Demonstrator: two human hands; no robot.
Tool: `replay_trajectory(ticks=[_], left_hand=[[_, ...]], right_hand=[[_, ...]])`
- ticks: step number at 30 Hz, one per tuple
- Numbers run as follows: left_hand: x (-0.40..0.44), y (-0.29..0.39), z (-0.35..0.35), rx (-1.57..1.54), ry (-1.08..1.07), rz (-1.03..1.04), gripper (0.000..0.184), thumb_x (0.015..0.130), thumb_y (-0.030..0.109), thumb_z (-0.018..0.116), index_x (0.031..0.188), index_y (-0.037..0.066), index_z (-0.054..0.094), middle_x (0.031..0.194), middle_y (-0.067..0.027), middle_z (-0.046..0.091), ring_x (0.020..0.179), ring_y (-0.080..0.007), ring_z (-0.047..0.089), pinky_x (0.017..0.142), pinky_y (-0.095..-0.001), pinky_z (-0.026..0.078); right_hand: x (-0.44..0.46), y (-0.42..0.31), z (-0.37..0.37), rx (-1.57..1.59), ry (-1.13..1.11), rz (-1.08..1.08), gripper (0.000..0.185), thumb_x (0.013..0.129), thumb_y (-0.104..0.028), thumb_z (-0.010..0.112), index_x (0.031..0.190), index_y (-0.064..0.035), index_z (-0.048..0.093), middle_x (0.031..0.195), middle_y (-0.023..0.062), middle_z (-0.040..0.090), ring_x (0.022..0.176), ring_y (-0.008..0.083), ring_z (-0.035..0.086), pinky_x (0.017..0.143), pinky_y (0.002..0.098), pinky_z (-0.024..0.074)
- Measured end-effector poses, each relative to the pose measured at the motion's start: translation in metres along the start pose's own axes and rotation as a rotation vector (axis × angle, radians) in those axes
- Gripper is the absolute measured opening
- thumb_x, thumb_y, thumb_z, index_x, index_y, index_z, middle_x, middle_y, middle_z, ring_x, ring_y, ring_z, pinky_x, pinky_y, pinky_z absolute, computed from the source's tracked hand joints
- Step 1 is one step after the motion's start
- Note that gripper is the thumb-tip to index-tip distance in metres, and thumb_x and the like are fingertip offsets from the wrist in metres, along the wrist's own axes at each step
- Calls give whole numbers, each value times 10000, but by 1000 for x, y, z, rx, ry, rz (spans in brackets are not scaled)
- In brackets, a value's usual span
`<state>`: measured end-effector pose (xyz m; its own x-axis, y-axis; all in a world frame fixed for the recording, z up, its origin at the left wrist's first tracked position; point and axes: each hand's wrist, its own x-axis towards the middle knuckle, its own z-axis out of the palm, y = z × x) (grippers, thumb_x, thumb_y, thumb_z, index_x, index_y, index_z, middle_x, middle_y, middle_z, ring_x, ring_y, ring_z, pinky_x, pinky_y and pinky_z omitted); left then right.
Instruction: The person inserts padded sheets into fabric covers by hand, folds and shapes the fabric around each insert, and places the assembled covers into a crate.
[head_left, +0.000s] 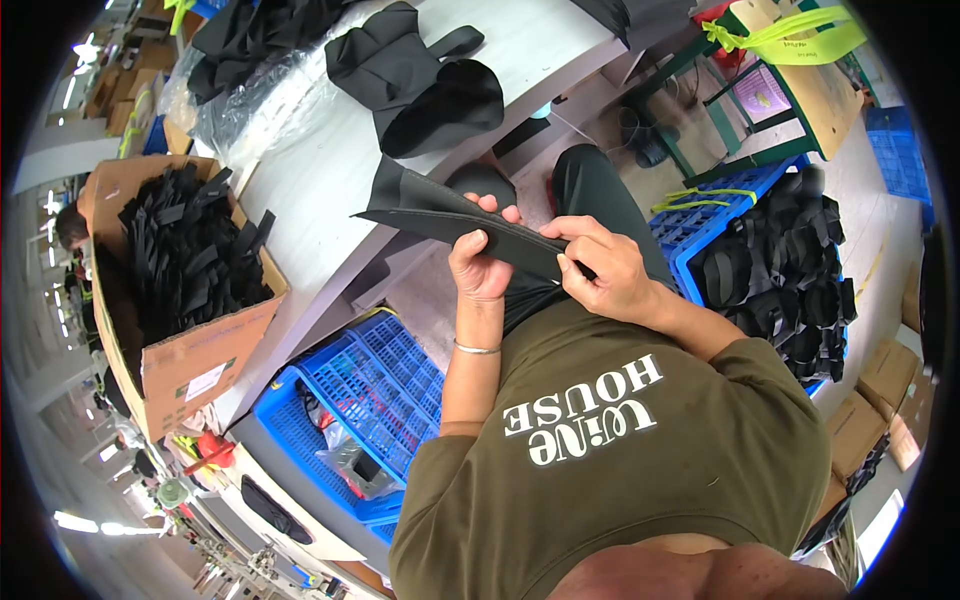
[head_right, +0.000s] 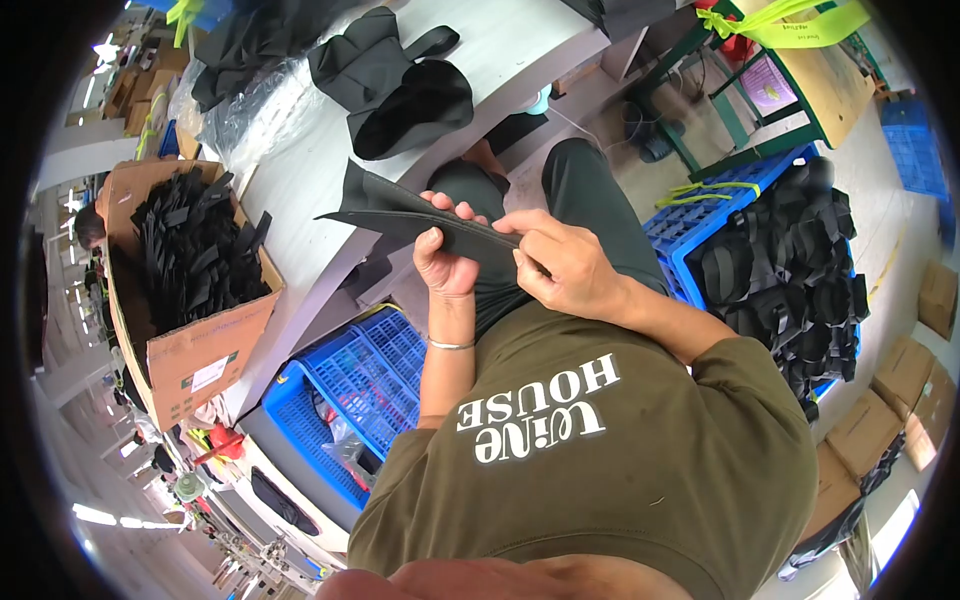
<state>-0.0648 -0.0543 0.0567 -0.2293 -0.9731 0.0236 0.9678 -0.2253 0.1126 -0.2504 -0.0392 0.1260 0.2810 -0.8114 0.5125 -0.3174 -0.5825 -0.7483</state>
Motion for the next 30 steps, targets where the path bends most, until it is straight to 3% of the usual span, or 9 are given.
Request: replay_trajectory(ticks=[5,16,19,21,23,24,25,29,30], left_hand=[[1,3,-2,-30,-95,-20,474,806,-16,636,1255,107,549,1202,-99,674,1109,-326,646,1007,-508,475],[-5,1,-9,-2,-35,-17,375,876,89,654,1243,89,575,1193,-104,676,1102,-329,647,988,-507,481],[-5,4,-6,47,32,-12,357,891,102,645,1238,66,572,1169,-125,677,1080,-346,650,972,-506,498],[-6,6,1,99,132,-13,360,893,100,646,1234,24,558,1141,-161,671,1052,-354,655,946,-488,524],[3,2,23,365,263,-18,366,895,98,646,1238,12,550,1147,-168,665,1049,-344,657,941,-473,531],[8,-2,35,498,331,-19,369,897,97,646,1240,6,546,1151,-171,662,1048,-338,659,938,-466,534],[15,-7,42,616,319,21,423,925,136,635,1297,-18,506,1167,-146,645,1046,-266,646,907,-374,534],[32,0,20,1271,581,510,436,990,302,578,1297,-7,551,1228,-74,593,1095,-135,556,784,-277,479],[37,4,29,1325,676,558,385,979,282,603,1251,9,605,1289,-80,547,1110,-141,553,792,-271,482]], right_hand=[[0,-5,0,-26,9,-30,155,712,95,673,774,17,554,1027,128,668,646,205,637,545,304,506],[-6,0,-1,8,-4,24,173,738,76,685,789,-12,545,997,113,663,604,184,616,508,301,485],[-4,2,0,84,0,152,187,785,12,700,943,-15,605,1005,137,663,678,230,660,567,325,515],[2,-5,-7,155,-133,376,272,828,-61,699,1084,-30,610,1035,161,664,766,276,682,639,351,533],[-1,7,-9,205,-274,491,411,905,-173,666,1285,-47,572,1100,206,664,941,329,692,792,370,538],[-6,15,-7,217,-241,489,408,913,-167,656,1290,-39,567,1108,205,666,947,315,694,803,356,534],[-10,21,-7,229,-209,487,405,920,-162,646,1295,-31,562,1115,205,669,952,301,697,814,343,530],[-9,37,-13,282,-96,540,378,944,-134,609,1294,2,562,1107,144,690,978,144,659,853,282,499],[-6,43,-15,325,-113,562,378,947,-135,605,1295,4,562,1097,135,690,978,124,644,862,276,493]])
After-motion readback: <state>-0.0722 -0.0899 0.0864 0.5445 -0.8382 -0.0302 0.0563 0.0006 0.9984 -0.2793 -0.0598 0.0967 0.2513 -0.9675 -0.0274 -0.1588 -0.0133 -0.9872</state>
